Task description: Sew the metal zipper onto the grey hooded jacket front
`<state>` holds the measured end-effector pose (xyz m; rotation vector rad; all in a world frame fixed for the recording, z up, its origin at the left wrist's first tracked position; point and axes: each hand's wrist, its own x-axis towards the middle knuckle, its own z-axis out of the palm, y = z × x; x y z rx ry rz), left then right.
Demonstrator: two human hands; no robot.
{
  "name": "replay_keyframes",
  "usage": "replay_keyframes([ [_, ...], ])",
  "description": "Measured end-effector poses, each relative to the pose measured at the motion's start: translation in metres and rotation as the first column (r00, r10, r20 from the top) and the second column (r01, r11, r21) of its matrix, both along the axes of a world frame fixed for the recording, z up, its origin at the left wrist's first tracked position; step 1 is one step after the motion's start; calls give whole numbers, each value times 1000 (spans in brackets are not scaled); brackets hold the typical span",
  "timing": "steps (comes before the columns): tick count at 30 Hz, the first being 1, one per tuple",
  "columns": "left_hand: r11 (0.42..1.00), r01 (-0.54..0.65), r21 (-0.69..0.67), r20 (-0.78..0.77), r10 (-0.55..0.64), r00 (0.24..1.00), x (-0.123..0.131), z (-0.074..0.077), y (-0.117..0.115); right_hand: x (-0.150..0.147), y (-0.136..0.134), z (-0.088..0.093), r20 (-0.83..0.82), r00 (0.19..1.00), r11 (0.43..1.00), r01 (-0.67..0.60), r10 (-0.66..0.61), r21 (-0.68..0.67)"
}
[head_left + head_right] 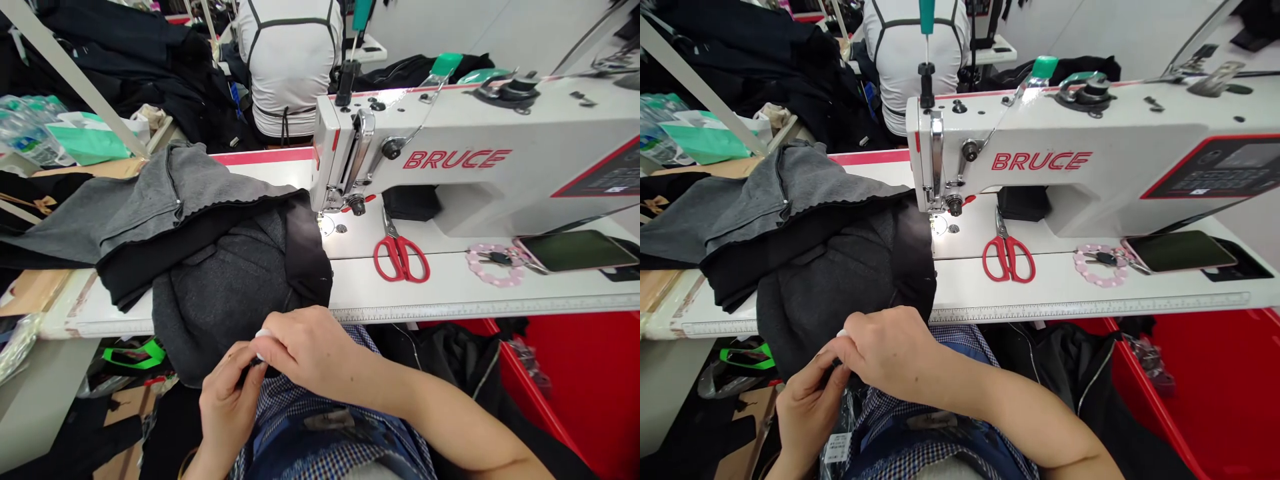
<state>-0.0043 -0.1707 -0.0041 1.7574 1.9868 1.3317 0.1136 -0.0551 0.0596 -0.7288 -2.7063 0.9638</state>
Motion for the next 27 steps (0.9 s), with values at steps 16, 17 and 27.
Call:
replay_keyframes([
  [16,963,-252,-101,6,254,967,23,-63,-75,193,129,-72,-57,282,235,880,-958,414],
  [17,949,-294,-115,5,296,955,24,-64,-77,201,133,-77,-42,275,233,878,-961,419],
  [27,989,-106,-105,9,108,994,5,-69,-83,150,114,-74,-283,515,356,813,-809,461],
])
